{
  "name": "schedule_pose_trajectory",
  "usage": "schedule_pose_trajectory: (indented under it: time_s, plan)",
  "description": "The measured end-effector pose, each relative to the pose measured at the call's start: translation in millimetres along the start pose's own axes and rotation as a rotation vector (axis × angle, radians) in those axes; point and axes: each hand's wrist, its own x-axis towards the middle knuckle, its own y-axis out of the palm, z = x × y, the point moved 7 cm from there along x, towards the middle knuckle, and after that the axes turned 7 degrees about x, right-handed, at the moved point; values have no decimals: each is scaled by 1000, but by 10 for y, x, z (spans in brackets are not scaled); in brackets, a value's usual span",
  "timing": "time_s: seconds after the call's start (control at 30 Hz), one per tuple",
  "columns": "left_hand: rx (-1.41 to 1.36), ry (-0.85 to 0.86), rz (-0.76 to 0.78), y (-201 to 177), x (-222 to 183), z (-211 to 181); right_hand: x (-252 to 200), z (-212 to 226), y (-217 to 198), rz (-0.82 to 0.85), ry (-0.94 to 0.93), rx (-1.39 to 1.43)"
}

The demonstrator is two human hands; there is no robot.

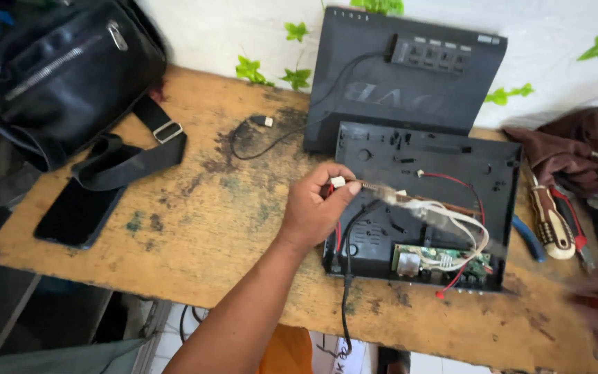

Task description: Repairing internal electronic components by connecting ribbon cables and positioning circuit boards inside a device housing.

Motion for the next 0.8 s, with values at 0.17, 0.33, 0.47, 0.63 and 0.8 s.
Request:
schedule_pose_trajectory:
  time_s: [0.17,0.33,0.47,0.63,0.8]
  plan:
    - [10,-46,3,18,8,32,629,1466,973,352,312,-801]
    - [-22,-27,-19,1,24,72,846,1558,1314,319,213,-773]
    - [16,46,2,-9,32,10,886,1511,1410,343,184,-860]
    - [7,56,5,-18,16,6,933,1518,1454,331,259,-772]
    - [-89,-17,18,22,19,41,949,1502,1423,322,359,-688]
